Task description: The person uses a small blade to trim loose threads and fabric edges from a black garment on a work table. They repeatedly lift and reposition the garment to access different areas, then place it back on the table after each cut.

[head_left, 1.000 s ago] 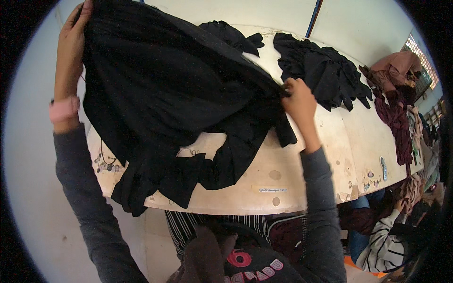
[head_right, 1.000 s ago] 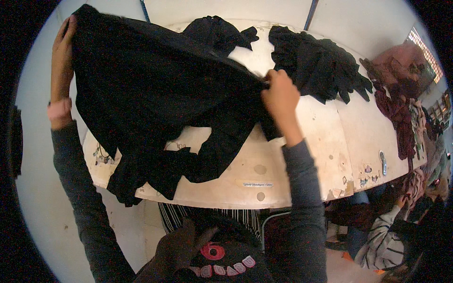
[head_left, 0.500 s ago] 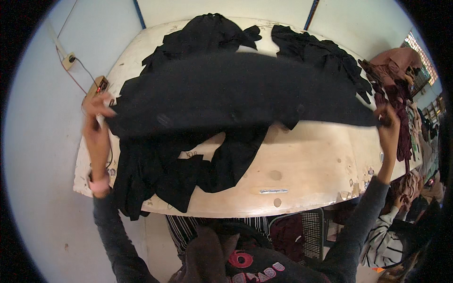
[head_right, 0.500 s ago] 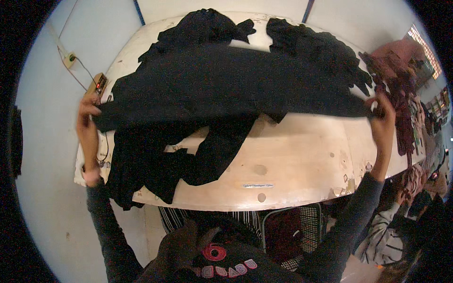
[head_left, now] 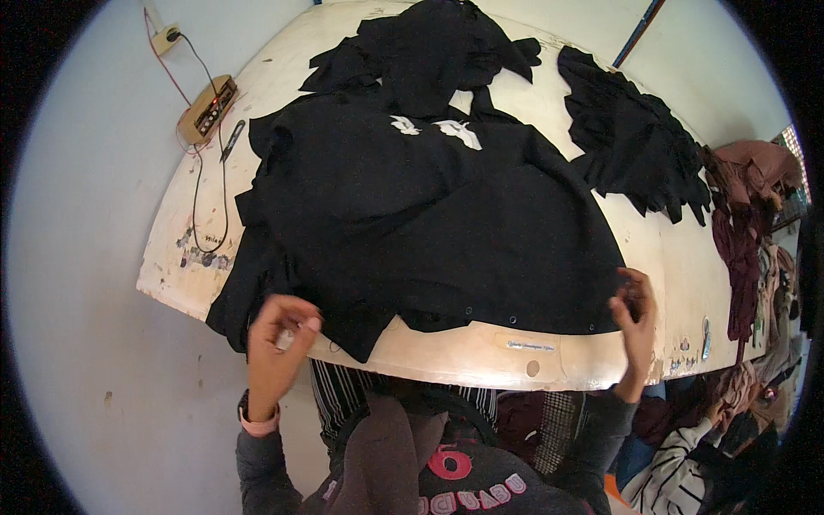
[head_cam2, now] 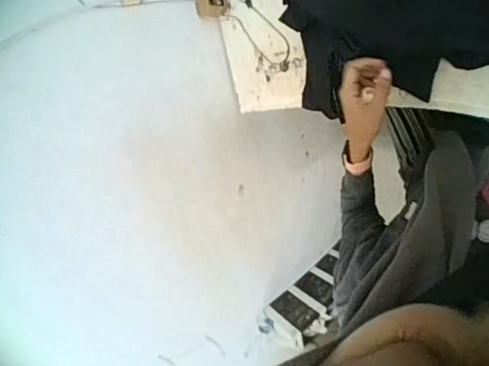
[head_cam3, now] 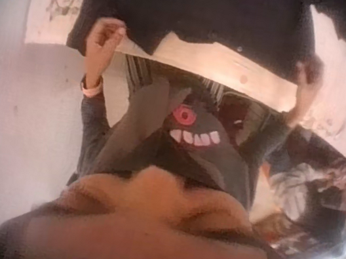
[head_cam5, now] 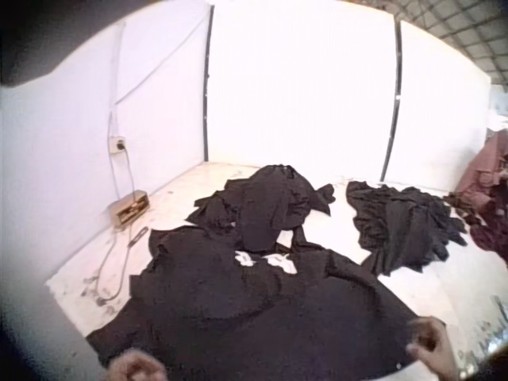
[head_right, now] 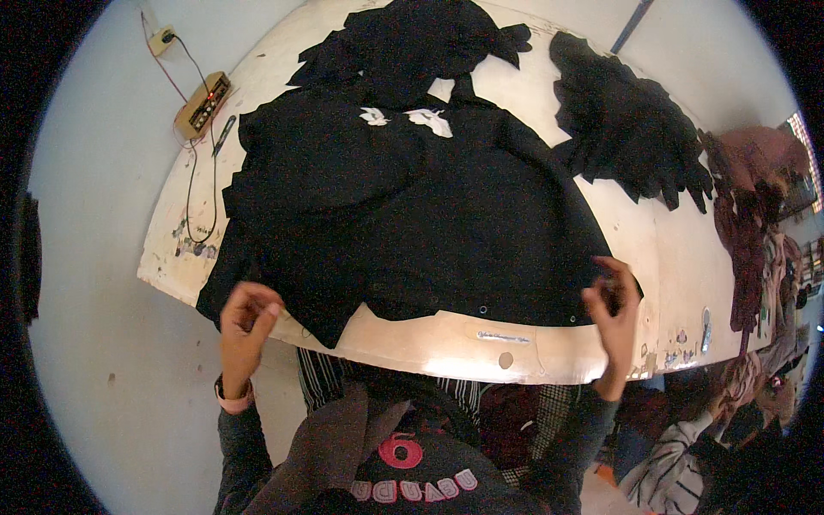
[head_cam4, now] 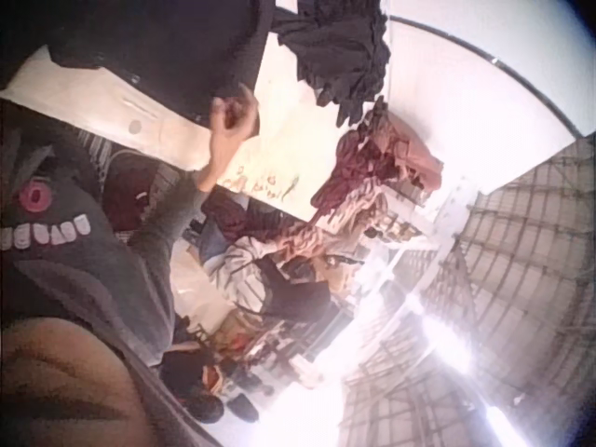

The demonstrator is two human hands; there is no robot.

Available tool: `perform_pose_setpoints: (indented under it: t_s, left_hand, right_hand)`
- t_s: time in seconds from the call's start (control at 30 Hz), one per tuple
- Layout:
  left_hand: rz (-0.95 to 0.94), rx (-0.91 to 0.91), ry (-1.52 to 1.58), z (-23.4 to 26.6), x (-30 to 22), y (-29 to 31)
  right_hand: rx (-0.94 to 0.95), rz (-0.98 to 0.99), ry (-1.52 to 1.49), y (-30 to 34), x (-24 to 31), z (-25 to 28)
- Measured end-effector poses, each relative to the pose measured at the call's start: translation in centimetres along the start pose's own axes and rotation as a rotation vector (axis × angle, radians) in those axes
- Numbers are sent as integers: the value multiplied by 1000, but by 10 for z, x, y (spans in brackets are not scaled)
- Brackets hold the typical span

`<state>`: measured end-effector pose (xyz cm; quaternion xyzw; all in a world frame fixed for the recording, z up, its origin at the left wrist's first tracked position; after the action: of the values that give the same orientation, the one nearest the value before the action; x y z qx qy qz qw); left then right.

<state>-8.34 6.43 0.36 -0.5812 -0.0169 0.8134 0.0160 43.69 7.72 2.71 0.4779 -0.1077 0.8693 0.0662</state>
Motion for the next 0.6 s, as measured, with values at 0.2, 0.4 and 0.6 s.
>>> perform_pose_setpoints:
  t_s: [0.2, 0.4, 0.6]
  left_hand:
    - [87, -73, -489, -45, 6, 13]
    - [121, -399, -67, -54, 45, -20]
    - [181, -299, 449, -61, 25, -15]
  right_hand:
    - [298, 187, -147, 13, 63, -141]
    - [439, 283, -101, 34, 84, -218]
    - [262, 522, -101, 50, 115, -229]
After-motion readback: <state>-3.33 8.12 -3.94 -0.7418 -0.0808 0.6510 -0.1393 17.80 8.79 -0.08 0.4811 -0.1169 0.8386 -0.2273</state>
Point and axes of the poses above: each hand's wrist, its own y-axis away from the middle knuckle, its own z-axis out of the back of the hand, x = y × z, the point moved 7 cm from there along -y, towards the middle knuckle, and after that the axes turned 1 degree about -z, right-handed, at the moved point
